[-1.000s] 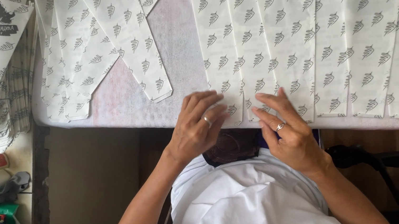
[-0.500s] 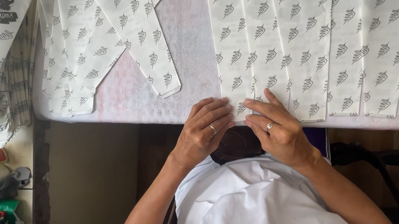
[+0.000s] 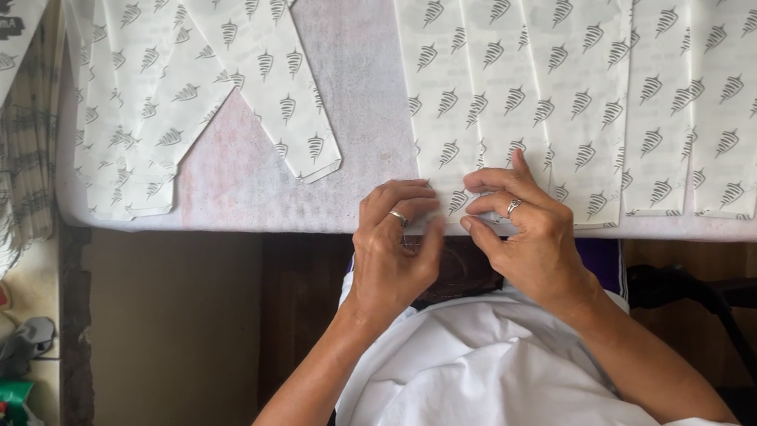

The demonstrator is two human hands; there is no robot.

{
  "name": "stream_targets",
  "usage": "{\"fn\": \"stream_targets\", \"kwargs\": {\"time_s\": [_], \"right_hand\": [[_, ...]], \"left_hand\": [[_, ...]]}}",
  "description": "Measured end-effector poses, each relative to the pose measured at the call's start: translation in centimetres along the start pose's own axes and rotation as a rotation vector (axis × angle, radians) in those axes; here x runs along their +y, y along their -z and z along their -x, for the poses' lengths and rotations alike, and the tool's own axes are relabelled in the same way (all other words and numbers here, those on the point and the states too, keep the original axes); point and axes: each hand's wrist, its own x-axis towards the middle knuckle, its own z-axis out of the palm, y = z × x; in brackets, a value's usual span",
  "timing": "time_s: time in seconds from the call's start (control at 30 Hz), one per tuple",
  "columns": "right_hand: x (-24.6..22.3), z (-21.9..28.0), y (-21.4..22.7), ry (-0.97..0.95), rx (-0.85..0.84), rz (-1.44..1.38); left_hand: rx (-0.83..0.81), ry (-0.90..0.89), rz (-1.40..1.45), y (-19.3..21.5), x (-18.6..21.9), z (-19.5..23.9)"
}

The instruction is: Arranging printed paper strips in a row on a table and applying a line of glue to the top edge of each strip for packaging assembly.

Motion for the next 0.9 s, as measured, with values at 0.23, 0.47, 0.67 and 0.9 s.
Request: {"fn": "stream_targets", "kwargs": {"time_s": [0.23, 0.47, 0.67, 0.9], "right_hand": [[-0.1, 0.0, 0.5, -0.047, -0.012, -0.022], [-0.4, 0.7, 0.6, 0.076, 0.047, -0.008], [0.7, 3.0, 5.7, 0.101, 0.091, 0.186], [2.7, 4.7, 6.4, 0.129, 0.102, 0.330]], "left_hand": [[-0.034, 0.032, -0.005, -0.5, -0.9, 0.4], [-0.109, -0.103, -0.079, 0.0, 0.0, 0.3], [-0.180, -0.190, -0.191, -0.2, -0.2, 0.7], [-0.205, -0.180, -0.233, -0.6, -0.2, 0.3]]}}
